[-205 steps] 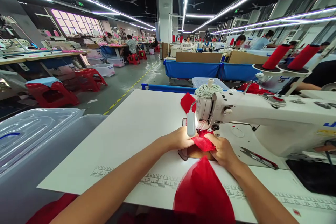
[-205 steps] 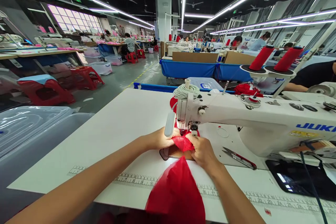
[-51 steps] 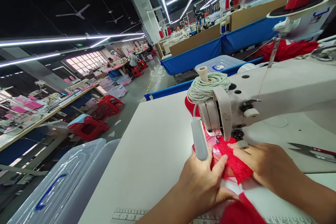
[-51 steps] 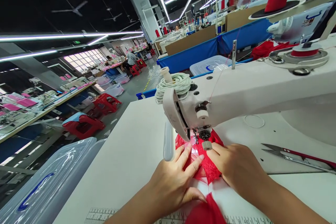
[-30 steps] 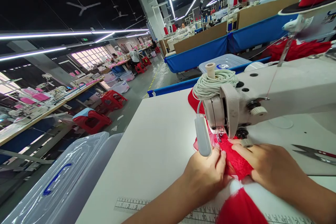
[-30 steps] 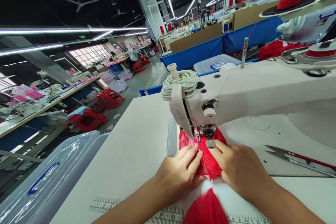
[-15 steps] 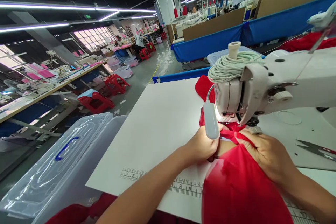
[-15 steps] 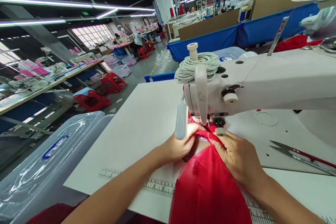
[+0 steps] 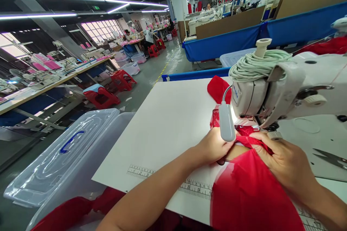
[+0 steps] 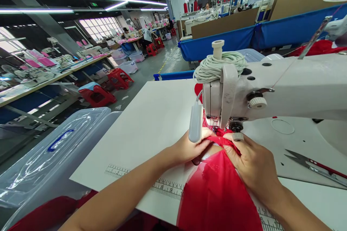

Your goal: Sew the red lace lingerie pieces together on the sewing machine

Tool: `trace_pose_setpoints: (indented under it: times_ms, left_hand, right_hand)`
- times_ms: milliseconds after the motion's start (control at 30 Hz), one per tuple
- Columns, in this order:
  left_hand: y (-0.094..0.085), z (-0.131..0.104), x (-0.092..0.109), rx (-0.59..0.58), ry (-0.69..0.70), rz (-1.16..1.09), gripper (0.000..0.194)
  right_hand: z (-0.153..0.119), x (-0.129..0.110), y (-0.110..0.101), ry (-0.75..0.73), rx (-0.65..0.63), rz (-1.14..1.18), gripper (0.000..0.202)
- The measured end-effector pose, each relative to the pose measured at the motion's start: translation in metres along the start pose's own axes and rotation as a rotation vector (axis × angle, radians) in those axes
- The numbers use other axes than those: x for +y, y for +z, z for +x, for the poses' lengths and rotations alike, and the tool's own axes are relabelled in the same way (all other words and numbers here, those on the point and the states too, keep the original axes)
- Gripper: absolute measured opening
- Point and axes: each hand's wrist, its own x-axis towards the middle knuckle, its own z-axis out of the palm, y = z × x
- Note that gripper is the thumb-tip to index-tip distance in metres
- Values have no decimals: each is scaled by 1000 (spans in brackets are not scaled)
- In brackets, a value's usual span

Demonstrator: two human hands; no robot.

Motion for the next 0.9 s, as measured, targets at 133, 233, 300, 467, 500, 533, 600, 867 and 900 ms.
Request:
trace_pose_setpoints:
  times_ms: [133,233,300,467,500,533,600,867,900]
  left_hand:
    - [-3,1,-2,-34,-22,-33,19]
    - [0,3,-1,-54,-4,-95,10]
    - [3,5,-2,-6,2,-123,16]
    - [3,6,-7,7,-4,-132,23]
    - [2,6,-8,-3,-2,-137,21]
    - [1,6,-9,-11,0,-142,19]
    - [-1,6,-11,-25,8,-150,16]
    - [-1,6,-11,-74,35,-124,17]
    - [-2,6,-11,-78,40,-120,17]
  right_hand:
    - [0,-1,1,-76,52,-15,27]
    - [-1,0,2,-108,102,-25,31]
    - [-1,1,4,-124,103,-12,30]
    - [-4,15,4,-196,-5,-134,30]
    - [-5,20,2,-199,-22,-185,29]
    - [-6,25,0,-205,-32,-226,27]
    - [-8,31,-6,-202,-26,-262,23]
    - [1,-1,-15,-243,82,-223,30]
    - [3,-5,-13,-280,46,-213,30]
